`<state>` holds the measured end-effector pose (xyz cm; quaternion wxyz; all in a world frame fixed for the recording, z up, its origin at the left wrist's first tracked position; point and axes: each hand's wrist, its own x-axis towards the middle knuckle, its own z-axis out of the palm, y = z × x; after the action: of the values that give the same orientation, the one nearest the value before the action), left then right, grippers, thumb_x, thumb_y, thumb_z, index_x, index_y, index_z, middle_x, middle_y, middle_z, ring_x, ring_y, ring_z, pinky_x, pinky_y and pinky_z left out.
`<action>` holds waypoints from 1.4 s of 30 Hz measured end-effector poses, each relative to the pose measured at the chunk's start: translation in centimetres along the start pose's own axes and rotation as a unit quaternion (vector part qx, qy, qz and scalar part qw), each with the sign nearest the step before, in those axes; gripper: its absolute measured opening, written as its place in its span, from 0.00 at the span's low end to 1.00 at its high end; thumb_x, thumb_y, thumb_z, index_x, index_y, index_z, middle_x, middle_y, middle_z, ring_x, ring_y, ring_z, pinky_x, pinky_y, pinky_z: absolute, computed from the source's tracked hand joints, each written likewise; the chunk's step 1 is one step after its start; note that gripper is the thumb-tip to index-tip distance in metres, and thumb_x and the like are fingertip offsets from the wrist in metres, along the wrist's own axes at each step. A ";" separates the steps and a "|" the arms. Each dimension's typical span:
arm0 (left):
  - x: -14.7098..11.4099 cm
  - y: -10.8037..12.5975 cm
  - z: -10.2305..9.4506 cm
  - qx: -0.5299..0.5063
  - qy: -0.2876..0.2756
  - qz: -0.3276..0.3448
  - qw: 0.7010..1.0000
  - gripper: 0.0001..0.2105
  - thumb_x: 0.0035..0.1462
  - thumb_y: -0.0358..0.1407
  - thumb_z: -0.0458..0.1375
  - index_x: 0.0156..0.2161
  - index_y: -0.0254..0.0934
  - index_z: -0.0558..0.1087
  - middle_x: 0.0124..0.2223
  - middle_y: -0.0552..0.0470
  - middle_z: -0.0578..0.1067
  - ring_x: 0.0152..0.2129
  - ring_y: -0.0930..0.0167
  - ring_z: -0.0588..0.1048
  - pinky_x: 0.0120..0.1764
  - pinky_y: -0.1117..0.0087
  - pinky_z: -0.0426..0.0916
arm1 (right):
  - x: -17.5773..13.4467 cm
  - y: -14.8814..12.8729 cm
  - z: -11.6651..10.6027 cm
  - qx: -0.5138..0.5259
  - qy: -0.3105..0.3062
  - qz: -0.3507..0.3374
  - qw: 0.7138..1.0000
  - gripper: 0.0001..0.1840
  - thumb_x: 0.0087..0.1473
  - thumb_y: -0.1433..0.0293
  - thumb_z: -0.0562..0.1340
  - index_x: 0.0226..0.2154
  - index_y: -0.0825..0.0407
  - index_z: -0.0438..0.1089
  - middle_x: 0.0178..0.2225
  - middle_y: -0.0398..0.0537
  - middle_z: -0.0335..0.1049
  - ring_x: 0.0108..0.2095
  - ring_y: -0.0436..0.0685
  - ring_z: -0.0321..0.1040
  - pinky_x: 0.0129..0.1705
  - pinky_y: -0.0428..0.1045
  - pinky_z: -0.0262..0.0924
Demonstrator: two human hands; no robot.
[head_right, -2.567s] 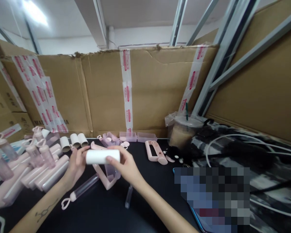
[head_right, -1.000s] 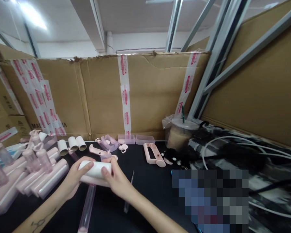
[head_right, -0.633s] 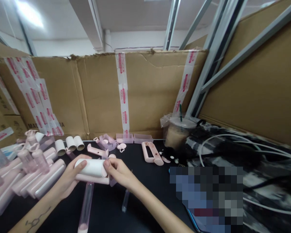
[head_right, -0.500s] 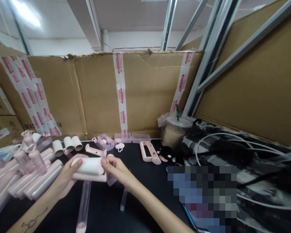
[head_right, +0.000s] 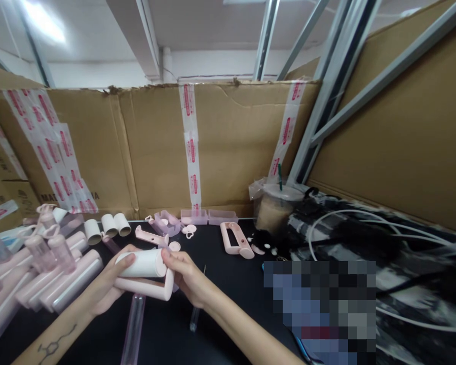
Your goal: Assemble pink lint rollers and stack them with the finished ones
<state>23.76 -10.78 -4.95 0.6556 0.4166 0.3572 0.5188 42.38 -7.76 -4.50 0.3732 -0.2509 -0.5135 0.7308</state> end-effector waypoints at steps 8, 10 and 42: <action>-0.1 0.1 -0.4 -0.003 -0.020 -0.005 1.000 0.13 0.47 0.41 0.63 0.33 0.38 0.64 0.28 0.55 0.68 0.24 0.75 0.66 0.25 0.77 0.61 | -0.3 -0.8 0.7 0.061 0.003 0.026 0.998 0.21 0.37 0.57 0.70 0.18 0.55 0.63 0.17 0.38 0.59 0.19 0.46 0.53 0.23 0.43 0.46; -0.2 0.1 -0.6 -0.001 -0.029 -0.005 1.000 0.13 0.47 0.40 0.63 0.33 0.38 0.64 0.29 0.55 0.68 0.24 0.74 0.66 0.25 0.77 0.60 | -0.3 -0.9 0.6 0.067 -0.008 0.026 0.997 0.22 0.35 0.59 0.71 0.16 0.54 0.59 0.15 0.37 0.57 0.17 0.44 0.51 0.21 0.43 0.42; 0.1 0.4 -0.9 -0.031 -0.021 -0.044 0.998 0.12 0.43 0.33 0.63 0.31 0.38 0.62 0.28 0.58 0.67 0.23 0.76 0.67 0.23 0.78 0.60 | -0.5 -0.9 0.4 -0.115 0.005 -0.060 0.992 0.22 0.46 0.55 0.61 0.15 0.53 0.57 0.15 0.37 0.51 0.17 0.46 0.47 0.21 0.44 0.43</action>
<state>22.82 -10.47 -5.00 0.6976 0.3912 0.3449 0.4914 42.65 -8.22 -3.50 0.3878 -0.2639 -0.6064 0.6420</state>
